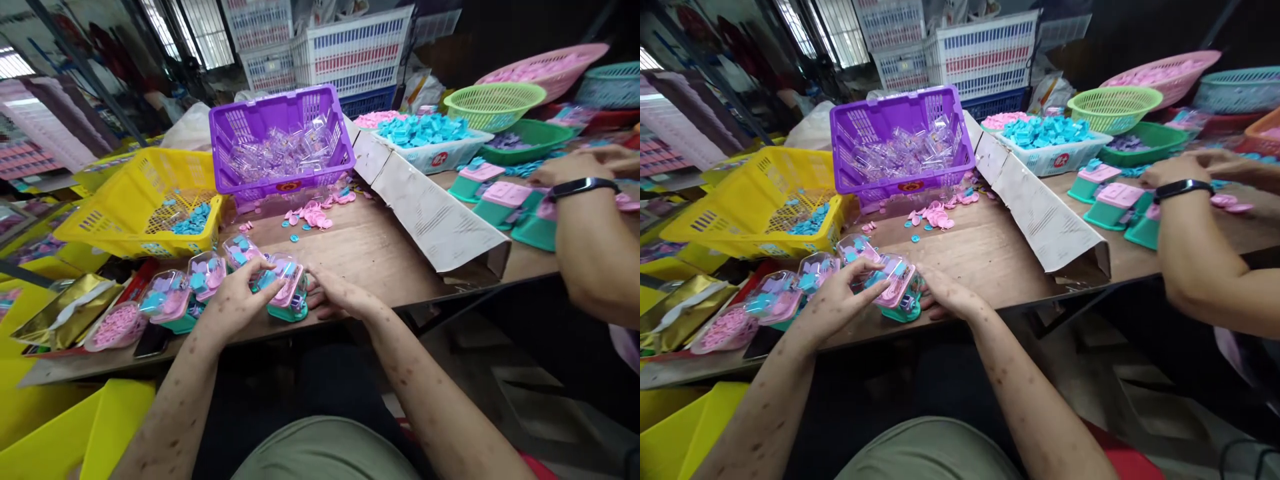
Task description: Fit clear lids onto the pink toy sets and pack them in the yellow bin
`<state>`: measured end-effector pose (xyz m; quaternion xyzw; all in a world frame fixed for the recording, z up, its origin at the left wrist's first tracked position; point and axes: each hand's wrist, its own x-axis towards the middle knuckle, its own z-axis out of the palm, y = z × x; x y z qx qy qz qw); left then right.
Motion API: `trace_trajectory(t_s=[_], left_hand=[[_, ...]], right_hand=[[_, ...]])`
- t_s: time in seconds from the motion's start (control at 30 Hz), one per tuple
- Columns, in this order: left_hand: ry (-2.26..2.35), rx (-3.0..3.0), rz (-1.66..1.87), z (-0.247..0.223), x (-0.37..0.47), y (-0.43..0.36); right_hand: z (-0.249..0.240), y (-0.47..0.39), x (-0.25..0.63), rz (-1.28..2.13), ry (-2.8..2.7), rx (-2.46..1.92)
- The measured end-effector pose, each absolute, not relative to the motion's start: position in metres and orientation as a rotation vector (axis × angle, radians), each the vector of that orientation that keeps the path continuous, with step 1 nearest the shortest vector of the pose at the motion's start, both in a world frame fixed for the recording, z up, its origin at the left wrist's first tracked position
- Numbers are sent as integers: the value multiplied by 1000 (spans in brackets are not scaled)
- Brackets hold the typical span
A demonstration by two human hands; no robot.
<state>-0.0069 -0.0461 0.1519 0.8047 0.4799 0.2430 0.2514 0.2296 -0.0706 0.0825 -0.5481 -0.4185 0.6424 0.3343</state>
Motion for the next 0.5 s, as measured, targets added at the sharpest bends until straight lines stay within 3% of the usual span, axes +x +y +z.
trace_trajectory(t_s=[0.1,0.3,0.5], left_hand=[[1288,2238,741,156,-13,-53],[1634,2133,1240,186,-56,-69],[2086,1980,1252,190,-97,-80]], right_hand=[[78,-79,237,1608,-1031,-1489],[81,-79,243,1464,-1094,-1576],[84,-41,229,1216,-1309,-1387]])
